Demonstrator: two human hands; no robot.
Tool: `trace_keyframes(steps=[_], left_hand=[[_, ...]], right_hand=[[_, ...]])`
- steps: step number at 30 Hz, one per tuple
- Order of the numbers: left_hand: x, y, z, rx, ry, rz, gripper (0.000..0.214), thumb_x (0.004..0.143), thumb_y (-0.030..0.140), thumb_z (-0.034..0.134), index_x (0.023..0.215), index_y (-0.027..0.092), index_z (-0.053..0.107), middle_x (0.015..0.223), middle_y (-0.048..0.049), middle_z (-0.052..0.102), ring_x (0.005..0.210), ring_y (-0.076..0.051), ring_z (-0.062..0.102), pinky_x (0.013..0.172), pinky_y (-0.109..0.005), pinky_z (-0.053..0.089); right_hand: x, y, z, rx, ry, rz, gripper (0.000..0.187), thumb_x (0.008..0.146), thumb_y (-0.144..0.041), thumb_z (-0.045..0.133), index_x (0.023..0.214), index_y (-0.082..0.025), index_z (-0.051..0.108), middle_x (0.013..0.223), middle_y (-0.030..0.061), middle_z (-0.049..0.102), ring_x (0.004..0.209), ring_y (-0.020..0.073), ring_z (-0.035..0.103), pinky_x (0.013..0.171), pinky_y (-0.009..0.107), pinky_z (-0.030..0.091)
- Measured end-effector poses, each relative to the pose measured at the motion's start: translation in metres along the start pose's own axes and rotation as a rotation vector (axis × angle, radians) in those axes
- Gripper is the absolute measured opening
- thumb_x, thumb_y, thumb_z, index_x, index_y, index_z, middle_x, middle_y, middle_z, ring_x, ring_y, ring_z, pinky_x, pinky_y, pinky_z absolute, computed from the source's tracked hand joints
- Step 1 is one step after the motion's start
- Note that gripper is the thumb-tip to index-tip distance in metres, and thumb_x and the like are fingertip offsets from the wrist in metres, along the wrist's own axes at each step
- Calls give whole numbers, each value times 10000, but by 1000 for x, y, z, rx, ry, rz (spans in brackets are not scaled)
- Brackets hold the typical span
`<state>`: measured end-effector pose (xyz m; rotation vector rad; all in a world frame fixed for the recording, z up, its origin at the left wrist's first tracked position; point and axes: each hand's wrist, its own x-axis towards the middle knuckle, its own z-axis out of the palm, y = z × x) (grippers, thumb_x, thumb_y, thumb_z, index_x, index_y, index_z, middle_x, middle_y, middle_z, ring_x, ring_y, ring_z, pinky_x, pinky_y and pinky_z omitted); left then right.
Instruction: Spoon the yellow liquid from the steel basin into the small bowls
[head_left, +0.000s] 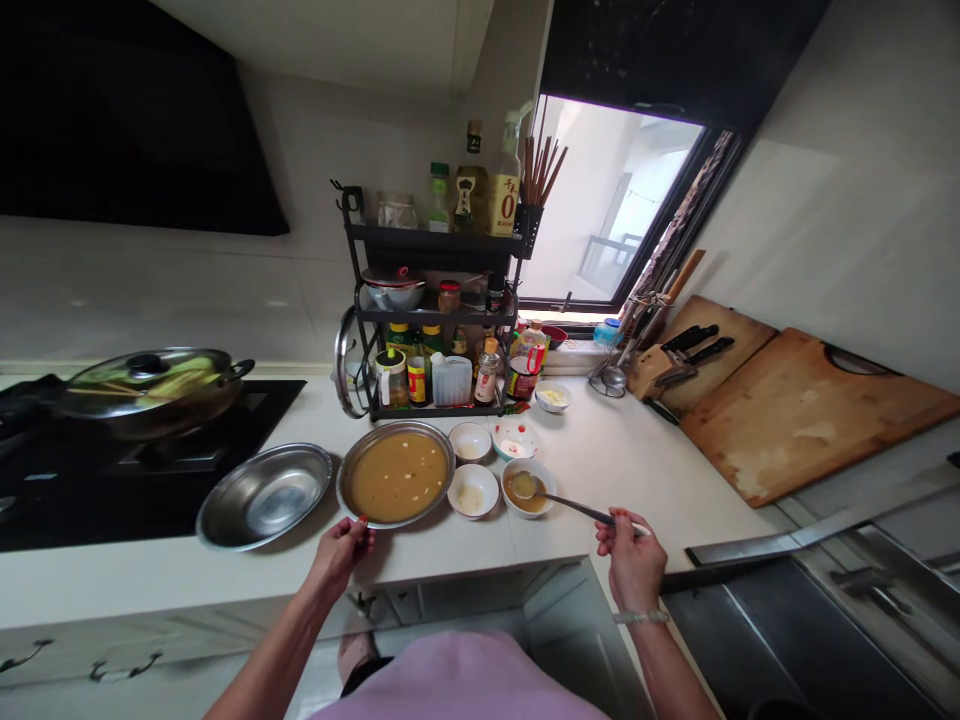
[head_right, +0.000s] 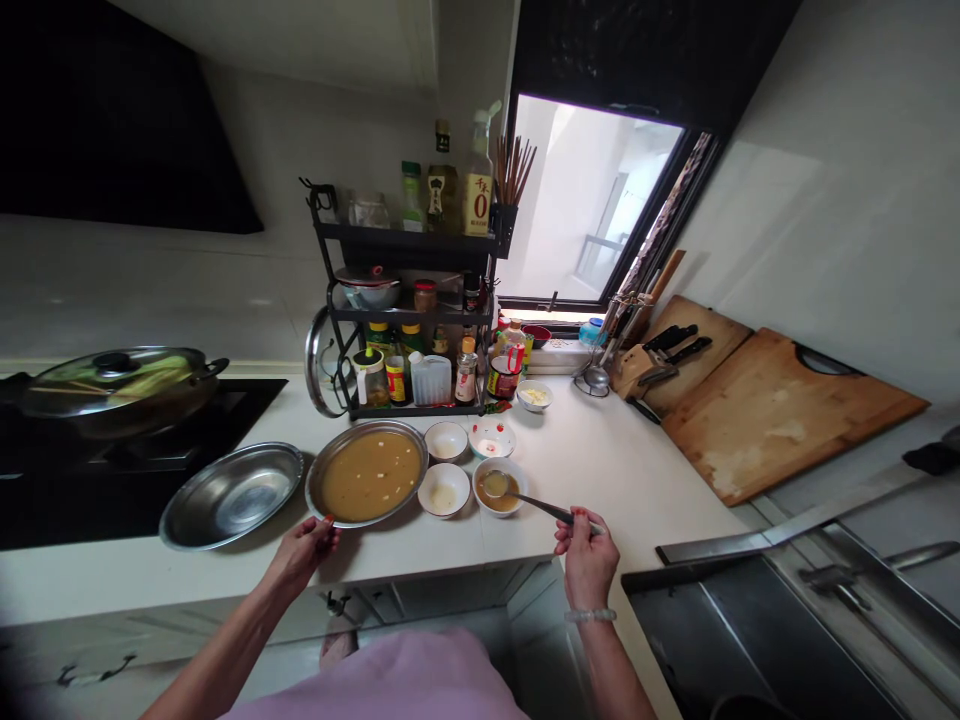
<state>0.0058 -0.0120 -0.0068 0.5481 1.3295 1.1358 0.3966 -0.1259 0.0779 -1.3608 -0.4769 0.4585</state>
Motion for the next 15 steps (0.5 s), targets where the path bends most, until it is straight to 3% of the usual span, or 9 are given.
trace_keyframes(steps=[6,15], left_hand=[[1,-2,-1,20,-14,21,228,629,265,714,600,162,513,511,0,598,429,-89,526,476,-211,440],[-5,3,2,41,-37,9,245,619,295,714,583,164,510,505,-2,598,440,-97,521,480,-219,436]], right_hand=[[0,-12,20,11,-63,-39,347,738,-466,668,844,-143,594,543,-5,624,400,108,527,326,187,408],[-28,-4,105,52,-308,-21,341,795,-503,591,845,-166,570,502,-27,582,334,114,490,308,212,399]])
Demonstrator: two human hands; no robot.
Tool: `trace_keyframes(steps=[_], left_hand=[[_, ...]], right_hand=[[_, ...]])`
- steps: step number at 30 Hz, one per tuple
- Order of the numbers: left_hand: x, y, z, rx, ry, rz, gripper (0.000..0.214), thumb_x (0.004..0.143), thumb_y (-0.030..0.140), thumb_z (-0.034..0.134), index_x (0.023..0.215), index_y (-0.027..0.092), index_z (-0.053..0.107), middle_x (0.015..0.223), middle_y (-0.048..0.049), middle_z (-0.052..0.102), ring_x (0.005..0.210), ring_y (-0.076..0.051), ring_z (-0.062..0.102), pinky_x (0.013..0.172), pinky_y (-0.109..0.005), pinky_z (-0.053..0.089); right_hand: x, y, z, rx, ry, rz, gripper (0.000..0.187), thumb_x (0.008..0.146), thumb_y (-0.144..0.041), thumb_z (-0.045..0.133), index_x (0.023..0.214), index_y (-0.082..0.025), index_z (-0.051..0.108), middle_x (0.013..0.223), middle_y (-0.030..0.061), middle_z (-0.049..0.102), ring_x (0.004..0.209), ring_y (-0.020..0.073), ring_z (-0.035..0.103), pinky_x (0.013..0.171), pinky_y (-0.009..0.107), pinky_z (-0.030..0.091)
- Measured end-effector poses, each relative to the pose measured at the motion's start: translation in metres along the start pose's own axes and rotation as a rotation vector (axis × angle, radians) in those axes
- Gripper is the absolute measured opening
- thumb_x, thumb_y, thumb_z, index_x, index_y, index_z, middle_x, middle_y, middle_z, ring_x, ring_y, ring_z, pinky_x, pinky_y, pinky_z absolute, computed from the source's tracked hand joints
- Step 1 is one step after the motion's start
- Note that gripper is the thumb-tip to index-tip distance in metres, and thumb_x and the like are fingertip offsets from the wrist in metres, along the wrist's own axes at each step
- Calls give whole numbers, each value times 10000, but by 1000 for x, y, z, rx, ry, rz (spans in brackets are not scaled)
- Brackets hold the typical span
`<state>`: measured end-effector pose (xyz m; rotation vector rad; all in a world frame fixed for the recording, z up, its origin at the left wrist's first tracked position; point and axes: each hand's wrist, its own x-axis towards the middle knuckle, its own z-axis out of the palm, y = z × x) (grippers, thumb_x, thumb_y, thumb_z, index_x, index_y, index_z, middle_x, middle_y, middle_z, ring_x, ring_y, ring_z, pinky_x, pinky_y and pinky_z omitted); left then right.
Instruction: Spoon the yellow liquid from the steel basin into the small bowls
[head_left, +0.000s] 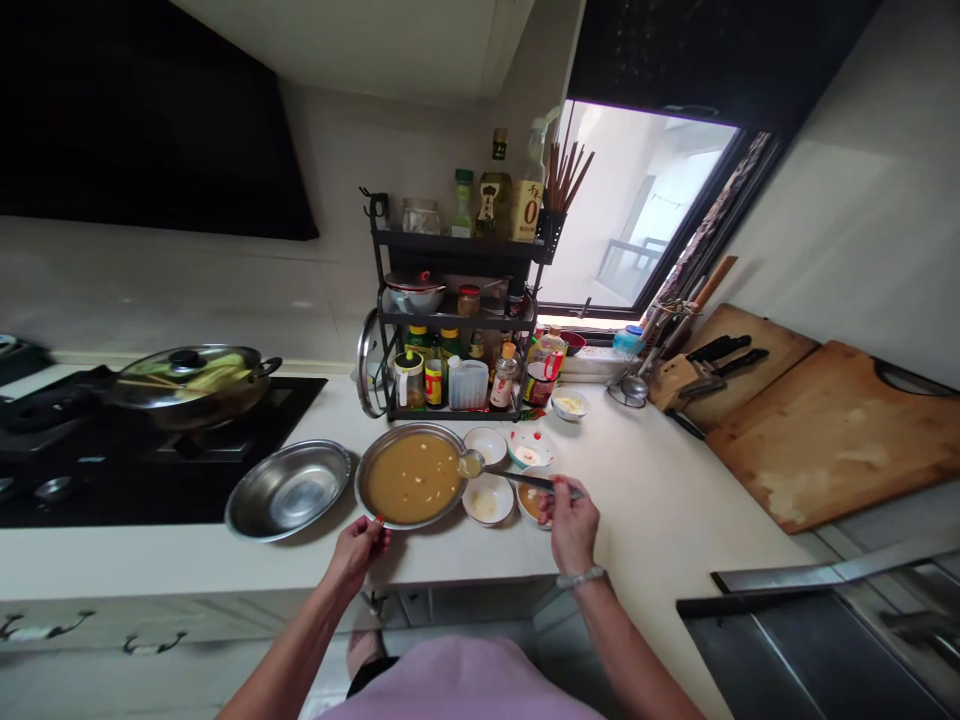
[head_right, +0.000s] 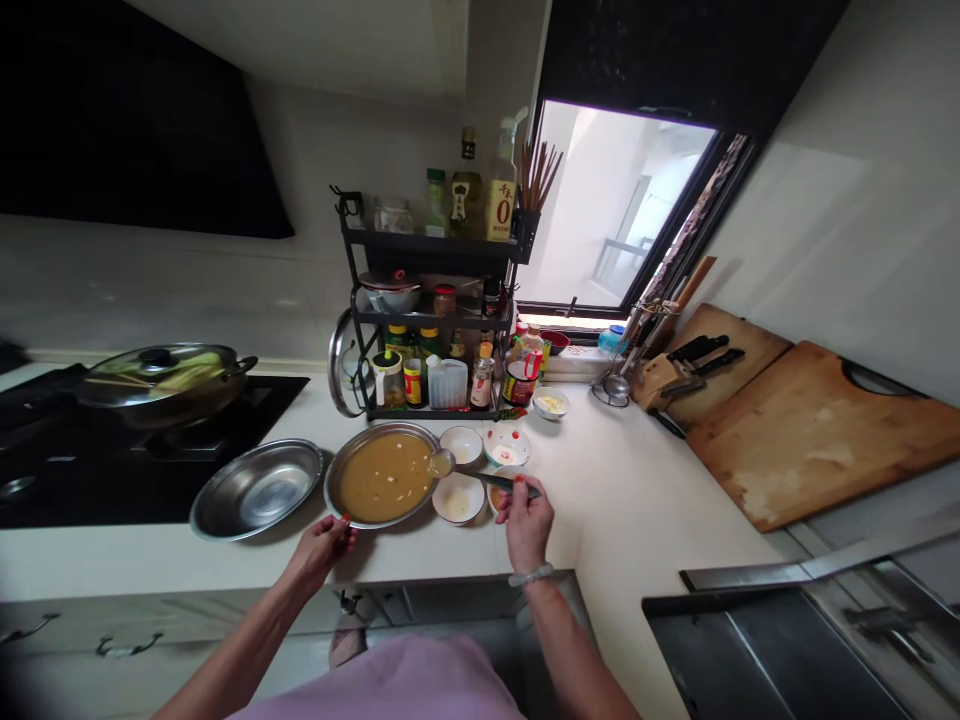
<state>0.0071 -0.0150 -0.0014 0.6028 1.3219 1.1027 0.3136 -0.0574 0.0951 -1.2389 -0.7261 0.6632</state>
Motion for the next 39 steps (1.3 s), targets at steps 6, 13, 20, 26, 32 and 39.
trace_keyframes(steps=[6,13,20,26,32,39], left_hand=[[-1,1,2,-19,26,-8,225,634,262,704,595,169,504,514,0,605,435,-94,522,475,-216,434],[2,-2,-1,-39,3,12,243,622,277,722,603,166,507,505,9,594,428,-91,513,468,-213,431],[5,-5,-4,-32,-6,1,215,645,259,715,613,158,528,518,-1,606,432,-87,524,474,-207,437],[2,0,-1,-10,34,-21,189,676,197,697,611,162,523,519,2,606,436,-90,537,481,-205,451],[3,1,0,-24,44,-32,199,696,155,680,589,163,512,502,1,606,433,-95,542,478,-206,457],[8,-6,-4,-90,20,-18,164,705,146,668,606,148,537,507,-11,620,432,-93,543,468,-198,454]], right_hand=[[-20,18,27,-127,-329,-284,278,891,-405,492,969,-182,640,671,28,634,481,139,592,414,250,511],[-19,3,-14,-233,-383,-566,214,903,-272,481,999,-233,669,899,68,648,615,149,614,451,257,525],[-13,-1,-91,-477,-17,-377,291,890,-407,479,970,-170,629,627,-8,593,428,114,525,406,239,476],[-22,17,-107,-418,44,-187,387,814,-531,535,899,-166,630,555,-9,597,401,139,537,391,259,470],[-14,26,-114,-176,260,5,384,774,-524,603,873,-154,583,537,-11,615,366,124,519,347,226,430],[-8,16,-121,-132,285,-11,357,769,-483,625,886,-149,581,545,-9,629,369,108,517,349,203,423]])
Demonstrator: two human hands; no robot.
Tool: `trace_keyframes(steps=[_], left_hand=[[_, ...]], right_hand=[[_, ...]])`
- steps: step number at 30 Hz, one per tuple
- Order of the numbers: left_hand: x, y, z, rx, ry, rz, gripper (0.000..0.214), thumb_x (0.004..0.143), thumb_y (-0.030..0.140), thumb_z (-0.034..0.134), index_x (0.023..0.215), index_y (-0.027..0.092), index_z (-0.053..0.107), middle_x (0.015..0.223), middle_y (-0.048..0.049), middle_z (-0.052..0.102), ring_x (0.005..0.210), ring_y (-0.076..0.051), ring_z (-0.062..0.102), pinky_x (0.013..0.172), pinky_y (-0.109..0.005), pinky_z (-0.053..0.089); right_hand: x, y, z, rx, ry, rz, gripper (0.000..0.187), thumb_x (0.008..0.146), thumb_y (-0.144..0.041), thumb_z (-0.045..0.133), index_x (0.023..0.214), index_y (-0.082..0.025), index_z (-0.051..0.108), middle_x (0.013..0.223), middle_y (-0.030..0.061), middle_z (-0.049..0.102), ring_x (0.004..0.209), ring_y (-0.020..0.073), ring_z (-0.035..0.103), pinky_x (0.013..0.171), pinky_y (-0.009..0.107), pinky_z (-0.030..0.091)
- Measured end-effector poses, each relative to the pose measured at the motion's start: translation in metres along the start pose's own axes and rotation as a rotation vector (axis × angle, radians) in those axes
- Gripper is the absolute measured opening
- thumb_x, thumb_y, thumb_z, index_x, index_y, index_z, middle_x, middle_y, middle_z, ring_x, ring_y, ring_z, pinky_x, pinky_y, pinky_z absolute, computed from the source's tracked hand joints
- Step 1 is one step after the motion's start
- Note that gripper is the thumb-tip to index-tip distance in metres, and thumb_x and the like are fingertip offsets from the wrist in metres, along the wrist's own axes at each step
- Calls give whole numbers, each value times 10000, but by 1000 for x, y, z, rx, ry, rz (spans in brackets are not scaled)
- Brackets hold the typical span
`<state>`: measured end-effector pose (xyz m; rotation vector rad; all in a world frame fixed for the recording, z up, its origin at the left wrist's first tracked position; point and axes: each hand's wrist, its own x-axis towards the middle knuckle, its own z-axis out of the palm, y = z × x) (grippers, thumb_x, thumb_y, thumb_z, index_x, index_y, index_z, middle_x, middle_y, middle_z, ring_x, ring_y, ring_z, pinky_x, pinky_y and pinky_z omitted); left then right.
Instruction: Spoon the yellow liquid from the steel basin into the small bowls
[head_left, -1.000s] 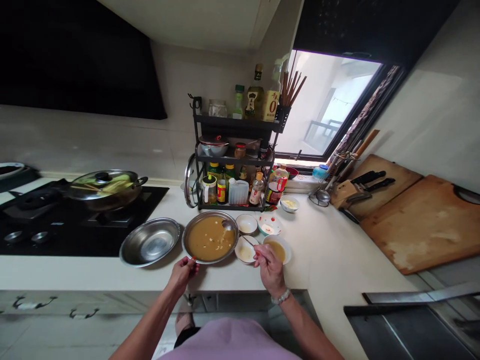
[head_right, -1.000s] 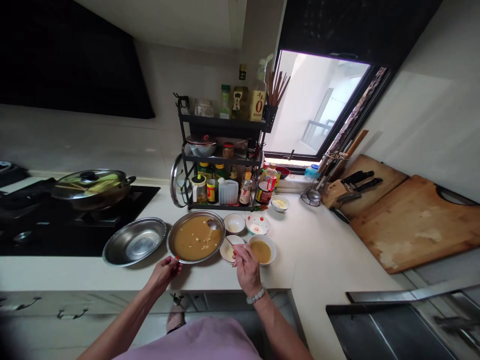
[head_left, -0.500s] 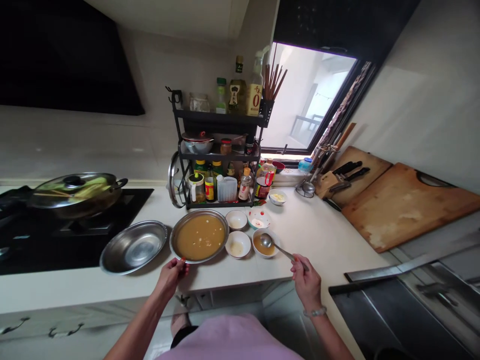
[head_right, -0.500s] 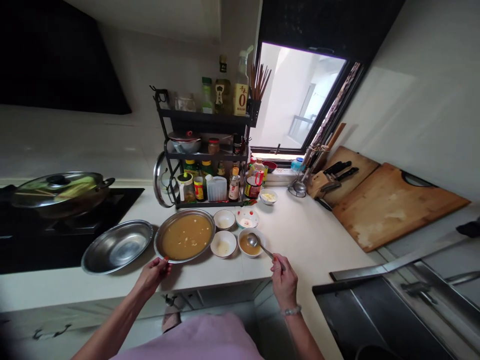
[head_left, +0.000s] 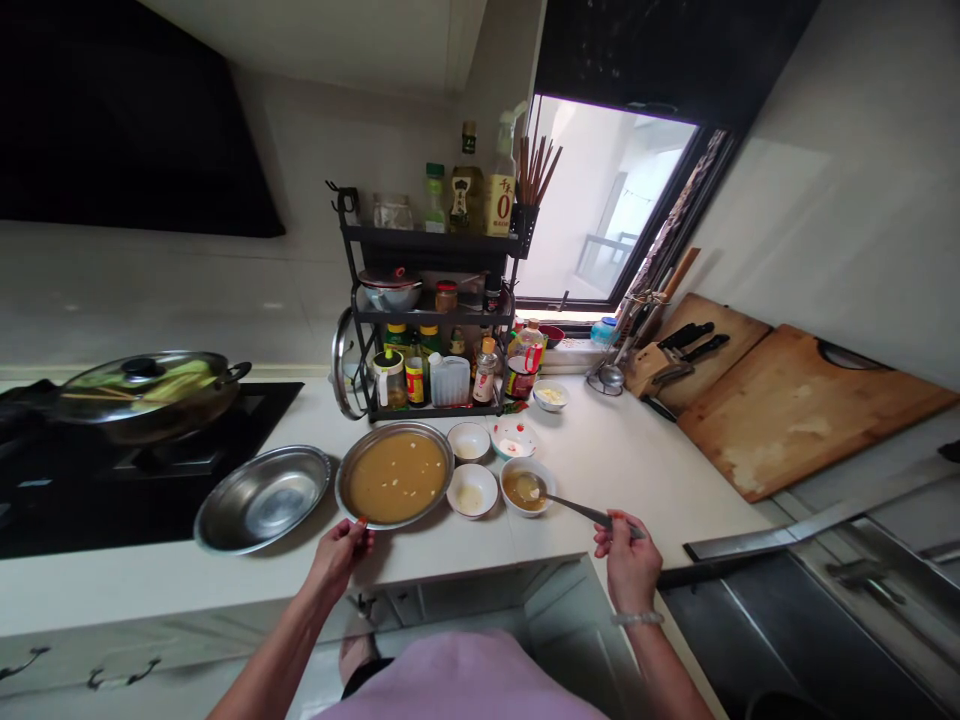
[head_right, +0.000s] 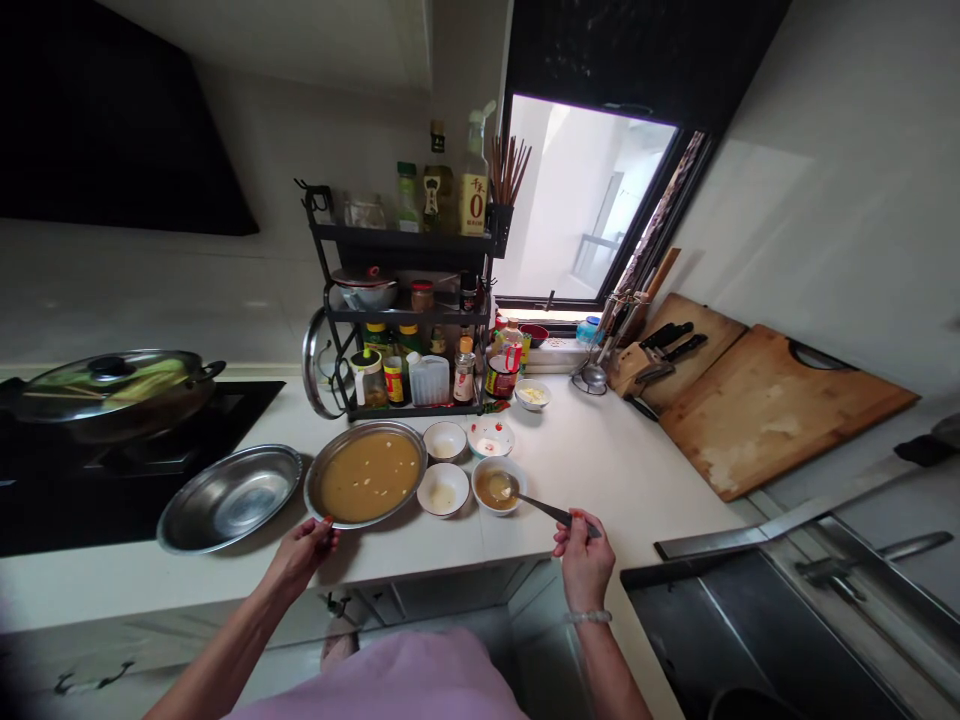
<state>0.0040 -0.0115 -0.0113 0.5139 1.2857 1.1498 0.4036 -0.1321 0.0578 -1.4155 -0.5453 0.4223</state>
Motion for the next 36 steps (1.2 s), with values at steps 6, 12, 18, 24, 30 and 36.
trace_keyframes(steps=[6,12,18,24,30,36], left_hand=[[1,0,0,-2,0,-3,171,687,162,681,613,155,527,500,-6,616,415,-93,528,459,-209,450],[-1,0,2,15,-6,9,200,640,216,711,608,156,524,496,-3,614,417,-92,524,452,-204,433],[-2,0,2,22,-28,15,231,611,269,723,585,159,521,484,0,608,421,-91,518,454,-206,421],[-4,1,3,30,-40,27,242,588,280,729,589,162,517,489,3,607,427,-91,514,456,-206,413],[-5,3,2,35,-28,17,228,598,269,717,600,165,514,500,4,613,433,-93,518,460,-207,415],[-3,3,1,13,-27,-4,194,611,235,712,610,151,536,501,0,615,433,-90,525,471,-207,431]], right_hand=[[1,-17,8,59,18,13,353,737,-470,658,851,-144,583,533,-1,628,382,112,521,328,197,411],[1,-33,34,95,-35,-10,358,731,-468,670,845,-139,588,541,-7,620,397,111,528,323,187,400],[-8,-40,88,129,-171,5,346,758,-491,637,849,-163,578,504,-30,587,371,118,507,322,205,403],[-33,-29,132,71,-454,-168,318,846,-468,539,924,-165,598,540,-25,587,386,118,534,378,224,460],[-43,-27,124,-11,-663,-593,216,904,-296,485,982,-211,668,895,66,650,584,129,622,505,257,538],[-25,-31,72,-158,-447,-607,221,913,-285,462,1016,-204,640,845,42,638,543,116,582,450,231,513]])
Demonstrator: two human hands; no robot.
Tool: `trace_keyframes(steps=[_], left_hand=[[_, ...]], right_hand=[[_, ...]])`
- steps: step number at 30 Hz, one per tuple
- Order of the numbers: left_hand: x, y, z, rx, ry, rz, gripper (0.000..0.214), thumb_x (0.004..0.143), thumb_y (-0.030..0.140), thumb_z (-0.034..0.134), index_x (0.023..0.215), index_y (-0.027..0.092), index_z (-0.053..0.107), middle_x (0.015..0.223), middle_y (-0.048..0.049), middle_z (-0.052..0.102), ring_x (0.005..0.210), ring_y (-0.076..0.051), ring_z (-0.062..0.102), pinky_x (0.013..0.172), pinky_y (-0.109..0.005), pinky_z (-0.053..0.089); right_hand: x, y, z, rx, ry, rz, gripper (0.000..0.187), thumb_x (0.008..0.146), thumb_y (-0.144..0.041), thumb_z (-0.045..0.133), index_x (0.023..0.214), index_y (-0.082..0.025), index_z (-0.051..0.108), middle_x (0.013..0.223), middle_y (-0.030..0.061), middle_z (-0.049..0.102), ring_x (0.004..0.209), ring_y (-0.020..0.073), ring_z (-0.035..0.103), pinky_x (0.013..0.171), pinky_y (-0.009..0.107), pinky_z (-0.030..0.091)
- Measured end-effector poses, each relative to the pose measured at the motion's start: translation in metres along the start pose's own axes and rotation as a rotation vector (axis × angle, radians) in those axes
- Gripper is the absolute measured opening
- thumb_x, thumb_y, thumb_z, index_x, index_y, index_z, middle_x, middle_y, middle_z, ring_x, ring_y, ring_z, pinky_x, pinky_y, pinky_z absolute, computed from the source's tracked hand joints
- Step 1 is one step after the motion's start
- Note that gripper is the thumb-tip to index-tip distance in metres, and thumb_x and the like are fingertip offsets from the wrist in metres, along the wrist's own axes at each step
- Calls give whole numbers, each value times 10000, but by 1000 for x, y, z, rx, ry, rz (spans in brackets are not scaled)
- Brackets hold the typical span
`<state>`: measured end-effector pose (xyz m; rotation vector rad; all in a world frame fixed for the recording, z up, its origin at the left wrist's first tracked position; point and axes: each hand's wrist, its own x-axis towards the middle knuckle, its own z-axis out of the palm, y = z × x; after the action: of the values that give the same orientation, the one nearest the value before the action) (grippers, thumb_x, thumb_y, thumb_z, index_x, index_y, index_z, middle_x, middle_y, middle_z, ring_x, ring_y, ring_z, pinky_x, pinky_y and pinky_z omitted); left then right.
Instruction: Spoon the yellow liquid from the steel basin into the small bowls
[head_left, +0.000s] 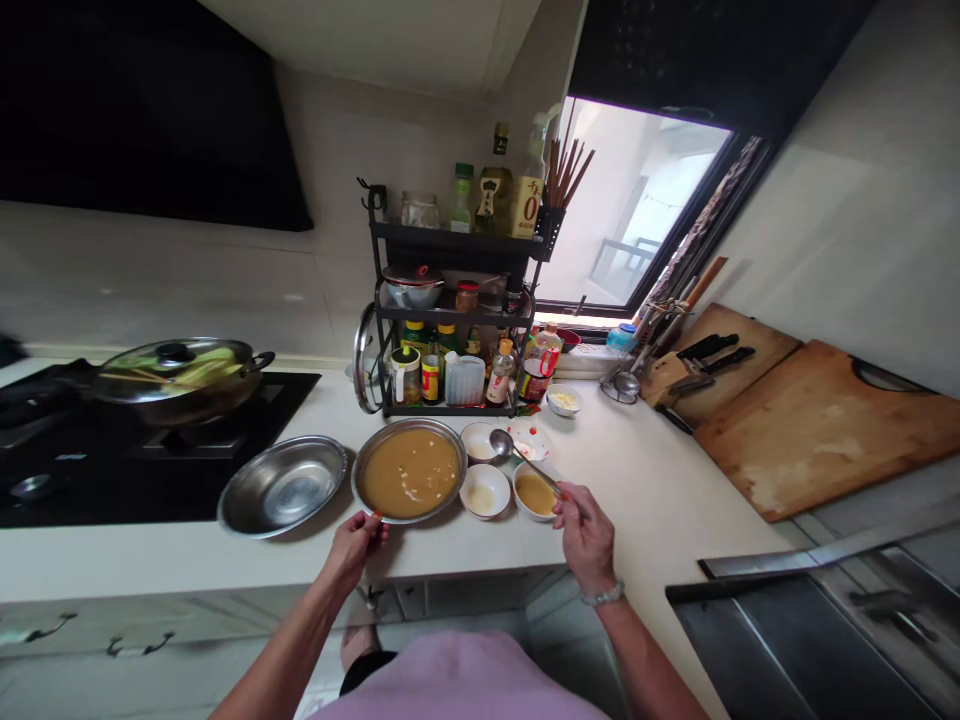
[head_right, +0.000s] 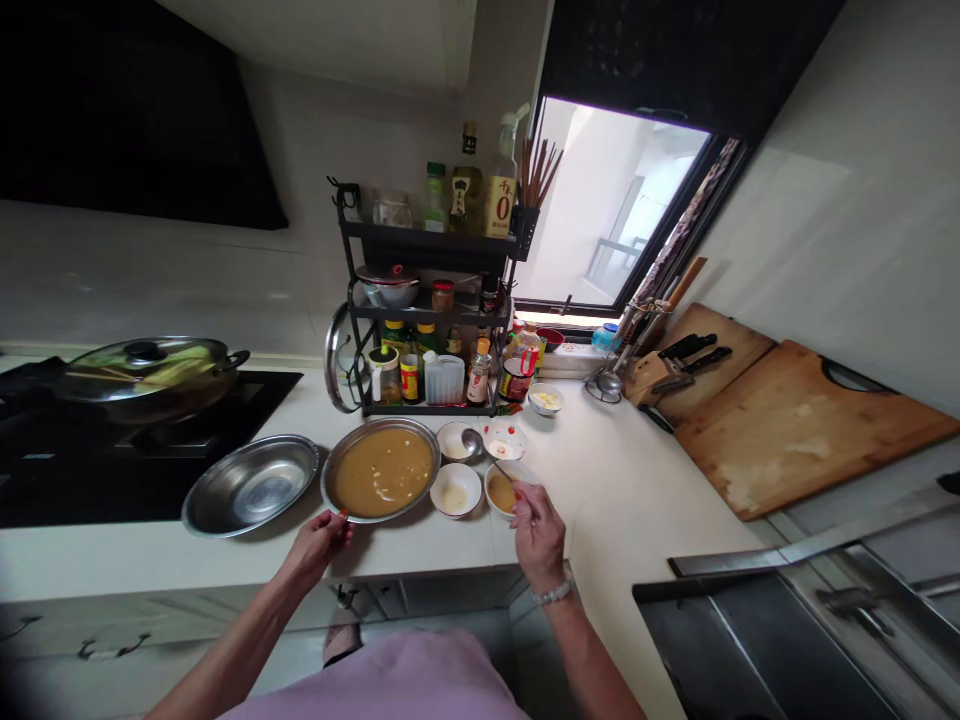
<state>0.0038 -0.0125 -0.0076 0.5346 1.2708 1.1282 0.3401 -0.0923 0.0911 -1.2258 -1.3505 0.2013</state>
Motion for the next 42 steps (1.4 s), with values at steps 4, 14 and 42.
trace_keyframes(steps=[4,14,42], left_hand=[[1,0,-1,-19,3,-6,169,628,210,702,624,149,543,513,-3,624,437,-94,535,474,-211,443],[2,1,0,-13,20,-24,139,707,143,636,609,146,537,515,-17,622,436,-90,541,472,-199,454],[1,-3,0,18,-19,35,245,602,285,726,601,161,515,513,-1,605,437,-95,518,466,-217,431]], right_hand=[[-19,18,-33,-133,58,111,236,907,-333,465,999,-186,625,709,1,594,507,115,564,429,224,502],[-41,38,-37,16,287,498,385,800,-522,551,898,-153,603,540,-14,605,368,125,530,381,248,475],[17,-1,-17,284,420,530,320,750,-448,648,849,-152,581,545,-3,627,397,123,542,335,204,413]])
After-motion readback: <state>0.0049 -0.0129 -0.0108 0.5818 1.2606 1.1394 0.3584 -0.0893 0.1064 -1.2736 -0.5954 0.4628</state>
